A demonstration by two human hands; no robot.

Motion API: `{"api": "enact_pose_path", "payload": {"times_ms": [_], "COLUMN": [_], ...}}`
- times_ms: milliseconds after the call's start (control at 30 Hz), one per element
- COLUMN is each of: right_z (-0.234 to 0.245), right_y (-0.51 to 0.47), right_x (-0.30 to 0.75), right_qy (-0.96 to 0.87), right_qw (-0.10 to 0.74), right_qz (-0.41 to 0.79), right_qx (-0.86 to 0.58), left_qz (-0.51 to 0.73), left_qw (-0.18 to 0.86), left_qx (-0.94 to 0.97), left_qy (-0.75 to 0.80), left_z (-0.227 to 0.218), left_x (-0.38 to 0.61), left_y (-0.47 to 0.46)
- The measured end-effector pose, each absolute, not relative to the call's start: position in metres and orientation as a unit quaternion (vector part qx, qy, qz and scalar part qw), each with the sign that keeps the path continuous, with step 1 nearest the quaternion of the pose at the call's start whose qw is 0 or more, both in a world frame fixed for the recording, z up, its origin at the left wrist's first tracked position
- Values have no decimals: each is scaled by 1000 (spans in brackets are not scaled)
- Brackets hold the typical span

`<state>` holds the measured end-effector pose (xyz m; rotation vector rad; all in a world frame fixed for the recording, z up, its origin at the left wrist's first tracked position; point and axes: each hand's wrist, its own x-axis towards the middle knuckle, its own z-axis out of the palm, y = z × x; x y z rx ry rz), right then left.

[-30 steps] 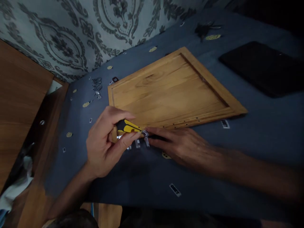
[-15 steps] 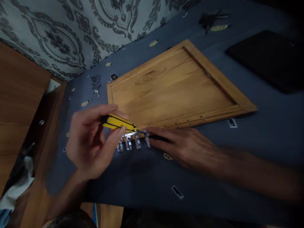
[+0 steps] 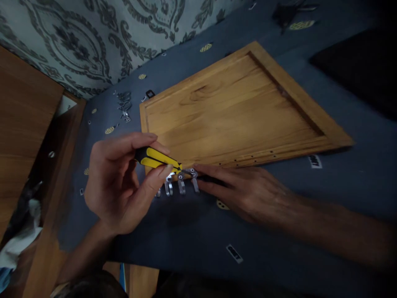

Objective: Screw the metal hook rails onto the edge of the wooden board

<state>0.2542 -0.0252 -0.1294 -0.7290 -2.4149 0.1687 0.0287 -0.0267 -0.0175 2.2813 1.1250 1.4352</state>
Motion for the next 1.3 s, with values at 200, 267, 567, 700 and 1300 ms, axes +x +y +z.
{"api": "enact_pose_path", "payload": {"times_ms": [200, 267, 567, 700, 1300], "right_z": [-133, -134, -119, -110, -117], "right_y": [-25, -25, -23, -21, -22], "right_x": [255, 255, 256, 255, 258], "right_qy": [-918, -916, -922, -923, -928], "right_qw": [286, 287, 287, 282, 266], "right_qz": [61, 61, 47, 52, 47], "right_qx": [-269, -273, -257, -255, -256], "left_qz": [493, 491, 449, 424, 472], "left_qw": [108, 110, 84, 33, 141], "left_qx": [783, 783, 832, 846, 757], "left_qy": [362, 366, 316, 320, 430], "left_z": [-21, -21, -14, -10, -5], "left_x": [29, 28, 22, 25, 19], "left_y": [-24, -24, -17, -17, -28]}}
